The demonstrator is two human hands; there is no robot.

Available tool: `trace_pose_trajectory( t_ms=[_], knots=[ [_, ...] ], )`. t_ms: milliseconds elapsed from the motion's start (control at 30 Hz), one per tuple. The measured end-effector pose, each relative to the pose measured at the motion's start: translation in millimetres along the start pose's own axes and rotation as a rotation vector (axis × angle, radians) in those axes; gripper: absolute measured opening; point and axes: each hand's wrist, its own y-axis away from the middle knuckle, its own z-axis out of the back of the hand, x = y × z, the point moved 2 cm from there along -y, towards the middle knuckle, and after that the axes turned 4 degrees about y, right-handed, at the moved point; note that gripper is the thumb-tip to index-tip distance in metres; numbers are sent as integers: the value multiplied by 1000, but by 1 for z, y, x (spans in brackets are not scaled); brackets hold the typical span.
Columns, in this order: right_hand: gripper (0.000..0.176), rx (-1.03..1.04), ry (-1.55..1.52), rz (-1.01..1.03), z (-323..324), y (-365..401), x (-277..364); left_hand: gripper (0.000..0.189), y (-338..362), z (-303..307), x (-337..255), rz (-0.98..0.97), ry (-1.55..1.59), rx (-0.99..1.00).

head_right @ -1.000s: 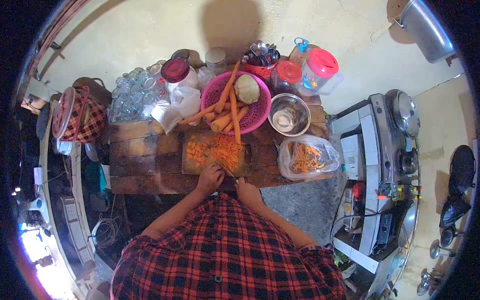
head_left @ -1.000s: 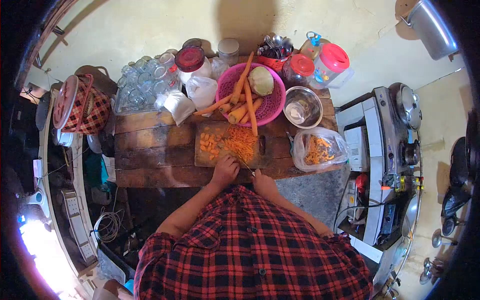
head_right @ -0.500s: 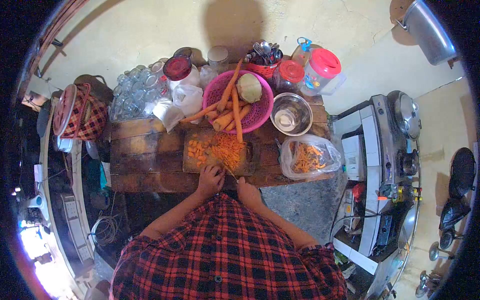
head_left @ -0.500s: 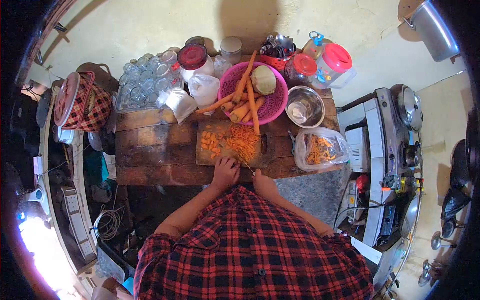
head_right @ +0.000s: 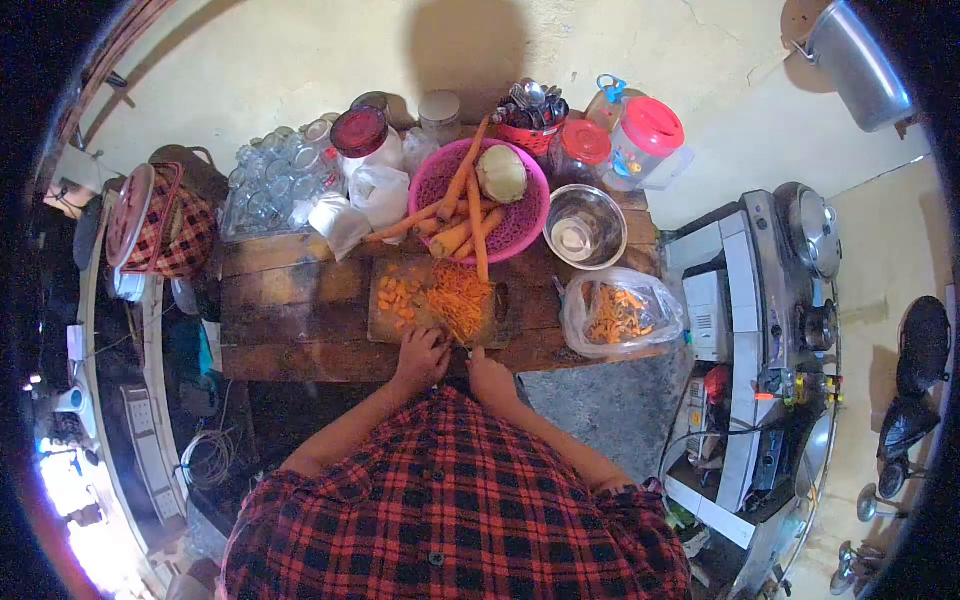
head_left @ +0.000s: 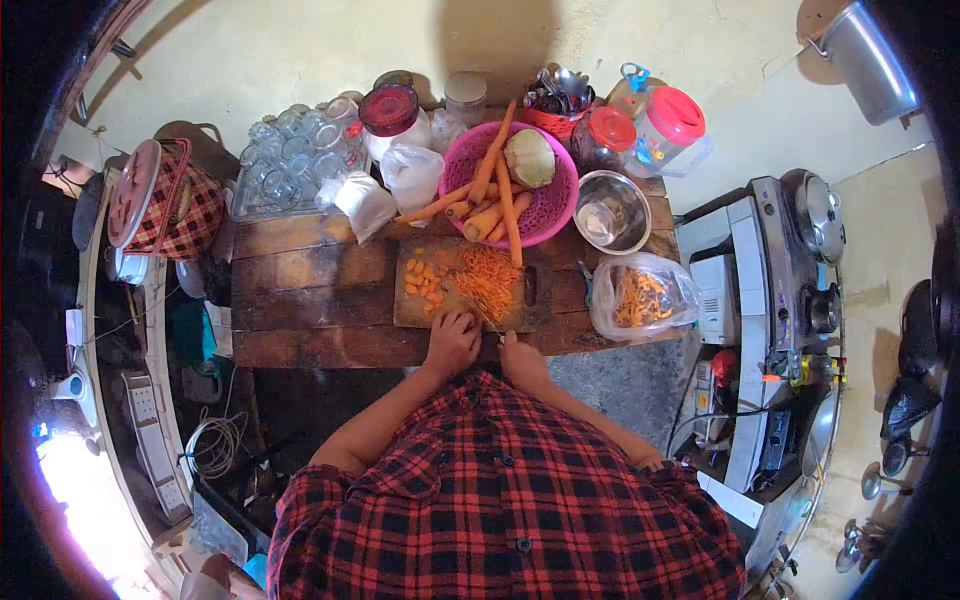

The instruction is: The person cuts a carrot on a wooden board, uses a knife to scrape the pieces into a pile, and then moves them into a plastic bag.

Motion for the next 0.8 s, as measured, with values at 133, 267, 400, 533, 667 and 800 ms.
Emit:
trace_pose_trajectory(
  t_ms=[133,267,400,533,667,800],
  knots=[
    [27,-52,-9,14,-9,-13,4,19,-1,3,-1,2,28,0],
    [26,-83,-22,64,-4,-15,8,20,-4,8,-4,-10,3,9],
    [26,-79,-13,45,-7,-8,3,19,1,0,0,16,4,35],
    [27,-78,14,45,-9,-10,3,17,2,-3,2,-4,-25,-5],
    [28,-103,0,76,-14,-20,4,16,-1,3,-2,5,0,4],
    [27,-73,1,35,-15,-17,1,17,-2,4,-2,4,14,-5]
  ],
)
